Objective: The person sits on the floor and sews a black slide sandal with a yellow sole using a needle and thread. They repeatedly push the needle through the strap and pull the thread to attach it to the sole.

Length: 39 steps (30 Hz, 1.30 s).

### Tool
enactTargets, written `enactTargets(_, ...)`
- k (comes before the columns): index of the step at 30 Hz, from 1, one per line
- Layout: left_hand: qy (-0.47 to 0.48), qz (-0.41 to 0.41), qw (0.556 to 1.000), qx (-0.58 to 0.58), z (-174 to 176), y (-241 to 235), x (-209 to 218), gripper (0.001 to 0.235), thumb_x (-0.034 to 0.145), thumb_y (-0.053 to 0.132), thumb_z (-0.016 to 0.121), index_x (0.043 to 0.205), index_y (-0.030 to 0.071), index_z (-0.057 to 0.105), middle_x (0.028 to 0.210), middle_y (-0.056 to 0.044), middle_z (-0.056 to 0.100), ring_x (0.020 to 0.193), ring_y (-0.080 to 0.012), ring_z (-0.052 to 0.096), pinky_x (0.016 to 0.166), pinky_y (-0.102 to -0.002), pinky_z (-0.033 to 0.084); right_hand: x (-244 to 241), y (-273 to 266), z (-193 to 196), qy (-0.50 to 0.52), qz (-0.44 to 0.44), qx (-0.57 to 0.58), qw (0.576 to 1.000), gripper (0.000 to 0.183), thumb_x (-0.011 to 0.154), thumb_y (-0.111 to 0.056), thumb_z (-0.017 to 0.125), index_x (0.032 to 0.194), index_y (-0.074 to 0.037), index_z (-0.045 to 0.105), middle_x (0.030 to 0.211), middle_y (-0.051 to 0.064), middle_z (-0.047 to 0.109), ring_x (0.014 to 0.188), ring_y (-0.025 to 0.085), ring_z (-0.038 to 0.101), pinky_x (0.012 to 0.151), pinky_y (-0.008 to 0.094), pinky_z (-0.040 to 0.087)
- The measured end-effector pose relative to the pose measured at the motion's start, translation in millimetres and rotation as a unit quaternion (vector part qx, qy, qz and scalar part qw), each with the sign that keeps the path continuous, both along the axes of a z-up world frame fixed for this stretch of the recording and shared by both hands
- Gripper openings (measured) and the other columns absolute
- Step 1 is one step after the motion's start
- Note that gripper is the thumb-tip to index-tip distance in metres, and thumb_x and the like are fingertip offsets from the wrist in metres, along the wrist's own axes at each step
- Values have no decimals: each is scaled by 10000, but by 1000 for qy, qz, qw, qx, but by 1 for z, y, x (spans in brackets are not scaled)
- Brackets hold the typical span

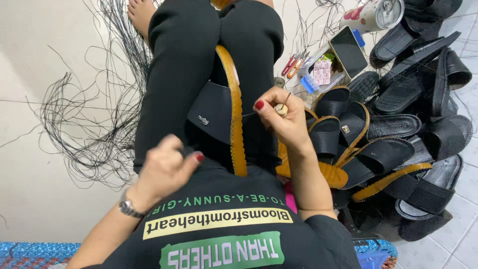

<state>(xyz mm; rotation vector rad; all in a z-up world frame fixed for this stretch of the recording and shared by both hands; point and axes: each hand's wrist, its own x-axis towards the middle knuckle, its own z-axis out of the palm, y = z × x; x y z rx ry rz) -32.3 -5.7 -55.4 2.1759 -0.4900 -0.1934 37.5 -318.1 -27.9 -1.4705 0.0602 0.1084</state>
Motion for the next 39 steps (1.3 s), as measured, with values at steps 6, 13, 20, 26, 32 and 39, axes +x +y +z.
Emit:
enactTargets(6,252,-66,930,-259,18,-2,-12,459,951,120,670,516,63,534,564,-59,530,507,-190,485,507,-298,457,10,13,0,51,-8,44,998,93,931,-41,693,853,7,675,464,71,542,387,79,488,416,182,380)
enactTargets(13,296,210,845,393,-11,124,55,741,1165,575,418,909,-101,580,845,-294,613,761,-474,574,714,-553,432,8,-53,79,-178,273,-450,832,620,858,158,606,1425,-76,517,1132,100,714,947,275,659,830,422,533)
enactTargets(20,163,50,971,165,61,1,100,1240,648,577,817,1623,99,219,1639,-247,-83,1537,-432,-79,1269,-474,29,13,-17,92,-217,341,-602,689,551,956,-79,598,1469,-270,542,767,7,484,589,201,538,434,385,387)
enactTargets(26,-45,-124,983,130,29,-48,93,1509,588,838,904,1651,187,53,1715,-168,-15,1596,-372,-36,1259,-702,4,20,-11,103,-214,345,-608,682,484,953,-135,580,1410,-291,620,723,2,515,549,229,573,423,416,416)
enactTargets(32,-116,-118,984,62,23,-68,102,1260,619,855,809,1472,10,427,1447,-164,534,1482,-507,335,1139,-751,7,30,0,120,-165,396,-690,583,548,871,-237,569,1410,-323,614,772,4,635,566,269,677,448,415,493)
enactTargets(39,-143,-110,983,45,17,-71,104,1213,681,905,715,1471,11,494,1389,-158,574,1473,-474,379,1145,-717,-11,37,14,126,-134,444,-698,546,574,853,-191,551,1413,-303,607,714,8,643,419,265,664,320,424,461)
